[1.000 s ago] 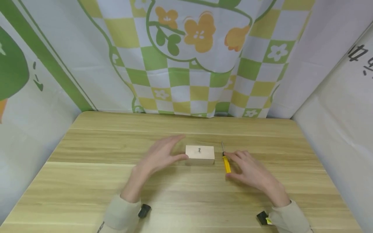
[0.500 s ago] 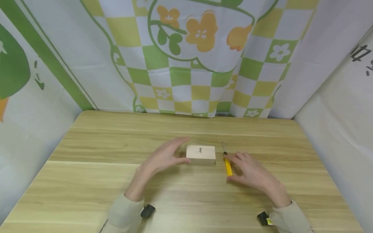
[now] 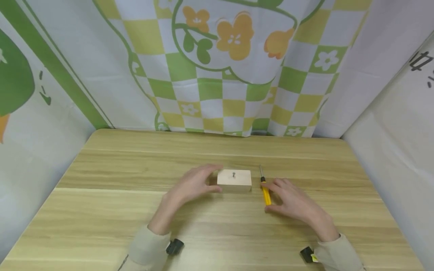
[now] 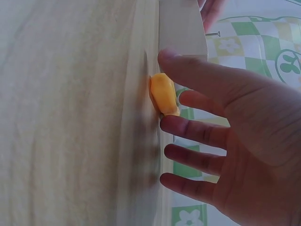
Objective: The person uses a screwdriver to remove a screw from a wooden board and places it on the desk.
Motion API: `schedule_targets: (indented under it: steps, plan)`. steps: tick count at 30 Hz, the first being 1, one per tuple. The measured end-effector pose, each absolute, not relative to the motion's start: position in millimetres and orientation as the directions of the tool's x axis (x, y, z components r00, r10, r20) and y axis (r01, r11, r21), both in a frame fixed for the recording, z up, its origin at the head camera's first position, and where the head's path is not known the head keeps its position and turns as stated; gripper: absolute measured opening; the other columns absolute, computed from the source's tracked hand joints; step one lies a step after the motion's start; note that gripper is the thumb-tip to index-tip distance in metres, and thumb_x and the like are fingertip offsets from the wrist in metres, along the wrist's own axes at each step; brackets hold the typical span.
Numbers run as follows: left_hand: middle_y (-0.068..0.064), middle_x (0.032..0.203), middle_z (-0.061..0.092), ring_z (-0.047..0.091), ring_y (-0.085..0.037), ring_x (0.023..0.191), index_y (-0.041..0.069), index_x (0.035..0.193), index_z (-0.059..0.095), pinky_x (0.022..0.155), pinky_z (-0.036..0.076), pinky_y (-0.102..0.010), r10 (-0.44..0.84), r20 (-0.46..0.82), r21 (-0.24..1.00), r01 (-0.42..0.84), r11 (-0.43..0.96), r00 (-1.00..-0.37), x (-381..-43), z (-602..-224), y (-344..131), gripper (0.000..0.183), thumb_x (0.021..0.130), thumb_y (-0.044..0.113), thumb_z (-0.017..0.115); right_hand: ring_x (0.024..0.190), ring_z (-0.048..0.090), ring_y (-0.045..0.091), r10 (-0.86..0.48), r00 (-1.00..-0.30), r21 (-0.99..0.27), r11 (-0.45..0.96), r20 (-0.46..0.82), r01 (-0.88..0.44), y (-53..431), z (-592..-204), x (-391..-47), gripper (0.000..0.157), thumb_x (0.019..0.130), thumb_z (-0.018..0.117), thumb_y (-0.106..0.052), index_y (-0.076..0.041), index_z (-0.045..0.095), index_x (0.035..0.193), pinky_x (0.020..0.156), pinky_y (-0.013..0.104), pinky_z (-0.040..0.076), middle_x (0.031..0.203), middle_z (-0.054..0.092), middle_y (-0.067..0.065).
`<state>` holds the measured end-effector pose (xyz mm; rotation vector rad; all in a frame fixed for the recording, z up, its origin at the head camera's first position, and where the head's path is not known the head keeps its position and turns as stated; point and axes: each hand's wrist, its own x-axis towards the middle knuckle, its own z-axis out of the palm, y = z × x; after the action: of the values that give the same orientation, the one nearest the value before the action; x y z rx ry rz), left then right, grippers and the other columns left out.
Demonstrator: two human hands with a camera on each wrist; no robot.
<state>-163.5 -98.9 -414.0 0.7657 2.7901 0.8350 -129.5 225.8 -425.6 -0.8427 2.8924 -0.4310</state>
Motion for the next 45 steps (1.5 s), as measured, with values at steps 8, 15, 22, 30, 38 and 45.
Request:
schedule_targets:
  steps: [8,15,22,30,38,45]
  plan:
    - [0.002,0.137,0.051,0.047,-0.017,0.126,0.016,0.137,0.049,0.106,0.036,-0.038,0.509,0.02,0.522,0.443,0.729,-0.861,-160.9,-415.3,-97.5,0.061,0.084,0.04,0.067,0.104,0.051,0.013,-0.563,-0.826,-0.266,0.797,-0.003,-0.542,226.8,-429.9,-130.1,0.06,0.077,0.072,-0.046,-0.021,0.056,0.129,0.089,0.038,0.045,0.114,0.055,-0.006]
    - [0.002,0.137,0.051,0.047,-0.018,0.126,0.017,0.138,0.048,0.106,0.035,-0.039,0.498,0.01,0.503,0.435,0.747,-0.867,-160.3,-415.4,-96.2,0.06,0.085,0.038,0.067,0.103,0.052,0.013,-0.568,-0.823,-0.288,0.788,0.0,-0.544,226.2,-432.2,-131.9,0.056,0.079,0.072,-0.041,-0.018,0.058,0.127,0.09,0.037,0.046,0.114,0.056,-0.004]
    - [0.003,0.137,0.052,0.047,-0.017,0.126,0.02,0.137,0.048,0.105,0.036,-0.039,0.479,0.003,0.509,0.414,0.755,-0.878,-160.6,-416.6,-97.3,0.06,0.084,0.04,0.067,0.112,0.052,0.019,-0.556,-0.831,-0.326,0.784,0.009,-0.528,225.3,-433.2,-133.7,0.051,0.08,0.072,-0.038,-0.018,0.059,0.125,0.096,0.041,0.044,0.12,0.057,-0.001]
    - [0.002,0.136,0.052,0.048,-0.018,0.125,0.019,0.137,0.048,0.104,0.038,-0.038,0.479,0.008,0.524,0.412,0.745,-0.878,-162.1,-416.9,-95.7,0.059,0.085,0.039,0.067,0.115,0.051,0.023,-0.533,-0.846,-0.35,0.792,0.001,-0.5,226.2,-433.1,-136.4,0.058,0.072,0.078,-0.041,-0.015,0.061,0.122,0.098,0.044,0.042,0.121,0.058,0.001]
    - [0.0,0.136,0.052,0.049,-0.02,0.125,0.017,0.137,0.048,0.104,0.038,-0.039,0.476,0.005,0.546,0.401,0.736,-0.879,-161.3,-414.1,-94.2,0.06,0.084,0.036,0.068,0.109,0.054,0.021,-0.532,-0.846,-0.31,0.803,0.011,-0.509,223.4,-432.3,-136.9,0.054,0.074,0.077,-0.035,-0.013,0.061,0.12,0.094,0.041,0.046,0.117,0.059,0.004]
    - [0.002,0.136,0.052,0.048,-0.019,0.125,0.019,0.138,0.048,0.104,0.038,-0.038,0.465,0.001,0.547,0.39,0.741,-0.885,-162.1,-416.0,-95.5,0.06,0.084,0.037,0.068,0.086,0.052,0.01,-0.525,-0.85,-0.324,0.796,0.052,-0.511,222.4,-433.6,-136.9,0.051,0.073,0.074,-0.021,-0.011,0.06,0.121,0.077,0.029,0.049,0.1,0.054,-0.004]
